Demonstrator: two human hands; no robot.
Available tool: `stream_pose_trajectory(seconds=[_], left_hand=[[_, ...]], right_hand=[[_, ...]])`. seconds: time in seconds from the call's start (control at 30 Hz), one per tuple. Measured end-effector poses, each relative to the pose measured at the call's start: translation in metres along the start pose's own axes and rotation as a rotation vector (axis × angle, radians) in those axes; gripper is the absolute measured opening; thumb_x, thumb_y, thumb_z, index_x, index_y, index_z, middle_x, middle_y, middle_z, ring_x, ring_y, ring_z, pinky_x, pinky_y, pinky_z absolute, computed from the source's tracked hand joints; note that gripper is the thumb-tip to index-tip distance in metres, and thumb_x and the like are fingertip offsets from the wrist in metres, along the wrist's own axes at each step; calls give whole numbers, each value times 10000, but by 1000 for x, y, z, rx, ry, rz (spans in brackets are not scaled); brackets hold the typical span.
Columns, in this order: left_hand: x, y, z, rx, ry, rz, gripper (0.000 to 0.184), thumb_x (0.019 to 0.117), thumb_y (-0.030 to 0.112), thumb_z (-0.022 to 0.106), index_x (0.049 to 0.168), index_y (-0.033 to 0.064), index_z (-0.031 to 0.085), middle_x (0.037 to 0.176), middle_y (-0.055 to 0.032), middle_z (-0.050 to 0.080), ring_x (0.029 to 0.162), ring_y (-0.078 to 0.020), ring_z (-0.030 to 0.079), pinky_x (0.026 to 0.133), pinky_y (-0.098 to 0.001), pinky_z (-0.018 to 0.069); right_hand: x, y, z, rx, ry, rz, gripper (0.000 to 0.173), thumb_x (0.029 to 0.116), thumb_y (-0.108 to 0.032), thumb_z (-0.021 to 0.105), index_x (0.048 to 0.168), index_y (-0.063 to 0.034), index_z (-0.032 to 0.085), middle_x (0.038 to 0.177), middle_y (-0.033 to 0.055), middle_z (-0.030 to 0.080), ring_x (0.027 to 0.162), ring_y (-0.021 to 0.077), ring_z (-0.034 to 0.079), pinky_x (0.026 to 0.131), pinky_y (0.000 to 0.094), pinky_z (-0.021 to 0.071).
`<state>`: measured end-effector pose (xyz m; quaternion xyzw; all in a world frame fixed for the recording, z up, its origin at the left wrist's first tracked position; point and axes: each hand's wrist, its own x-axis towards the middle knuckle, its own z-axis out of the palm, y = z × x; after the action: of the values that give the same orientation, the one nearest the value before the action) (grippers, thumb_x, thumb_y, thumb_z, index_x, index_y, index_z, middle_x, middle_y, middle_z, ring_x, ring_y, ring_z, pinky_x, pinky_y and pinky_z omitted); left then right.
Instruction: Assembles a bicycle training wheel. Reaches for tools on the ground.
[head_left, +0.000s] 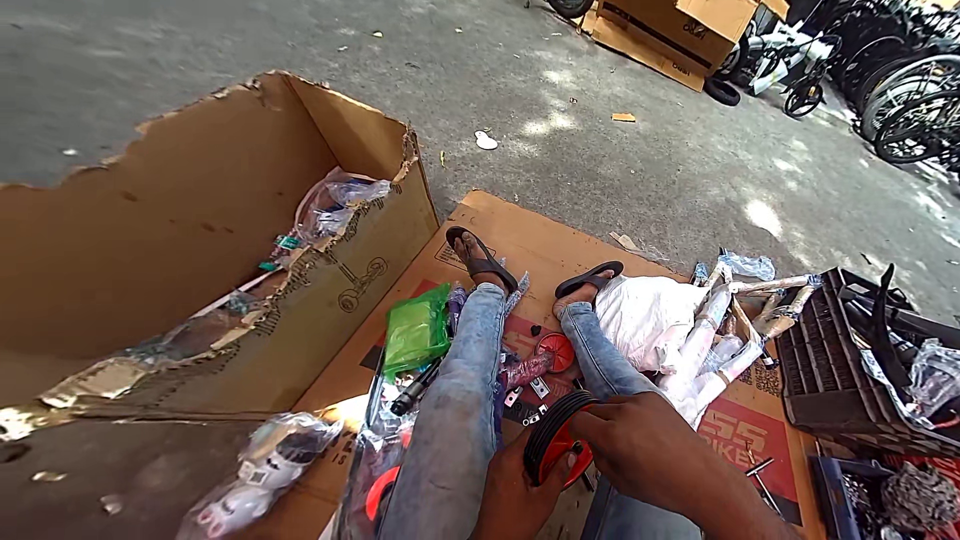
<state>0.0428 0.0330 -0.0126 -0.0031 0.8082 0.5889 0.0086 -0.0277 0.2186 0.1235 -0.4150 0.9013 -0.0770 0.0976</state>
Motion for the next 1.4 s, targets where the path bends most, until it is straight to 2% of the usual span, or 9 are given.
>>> stream_pose_trajectory(seconds=[0.13, 0.27, 0.53, 1.03, 1.13, 1.4], left_hand=[[1, -2, 0, 39, -13, 13, 543, 853, 516, 732, 1119, 42, 717, 922, -17, 760, 857, -67, 732, 799, -317, 622], [2, -1, 0, 48, -16, 18, 546, 847, 519, 721, 1120, 46, 718, 920, -10, 759, 855, -54, 728, 793, -299, 617], [2, -3, 2, 71, -22, 18, 558, 842, 556, 705, 1102, 63, 727, 904, 2, 757, 842, -50, 725, 775, -297, 612], [3, -5, 2, 57, -61, -23, 556, 843, 580, 701, 1116, 96, 723, 915, 30, 754, 855, -31, 719, 782, -283, 613], [3, -4, 1, 53, -75, -47, 555, 839, 563, 711, 1130, 90, 722, 924, 21, 757, 859, -46, 725, 791, -305, 620], [4, -5, 2, 42, -75, -43, 524, 841, 530, 721, 1129, 93, 723, 933, 30, 757, 869, -32, 722, 800, -281, 615]], right_hand=[[7, 0, -1, -36, -35, -26, 91, 975, -128, 546, 1005, -150, 629, 747, 18, 637, 661, 219, 647, 538, 398, 512], [12, -1, -4, -55, -109, -37, 91, 974, -122, 547, 1029, -139, 617, 727, 40, 616, 655, 246, 643, 543, 420, 507], [20, 0, -12, -114, -133, -68, 49, 979, -127, 552, 964, -128, 599, 667, 34, 575, 602, 238, 615, 509, 406, 478], [22, 3, -10, -112, -197, -77, 44, 978, -126, 557, 955, -130, 594, 675, 35, 579, 606, 233, 614, 508, 407, 471], [22, 4, -9, -100, -181, -81, 42, 962, -112, 573, 938, -129, 603, 668, 37, 582, 605, 237, 618, 508, 412, 475], [24, 6, -9, -110, -168, -94, 81, 985, -157, 553, 919, -149, 599, 639, 8, 550, 568, 203, 584, 484, 384, 452]])
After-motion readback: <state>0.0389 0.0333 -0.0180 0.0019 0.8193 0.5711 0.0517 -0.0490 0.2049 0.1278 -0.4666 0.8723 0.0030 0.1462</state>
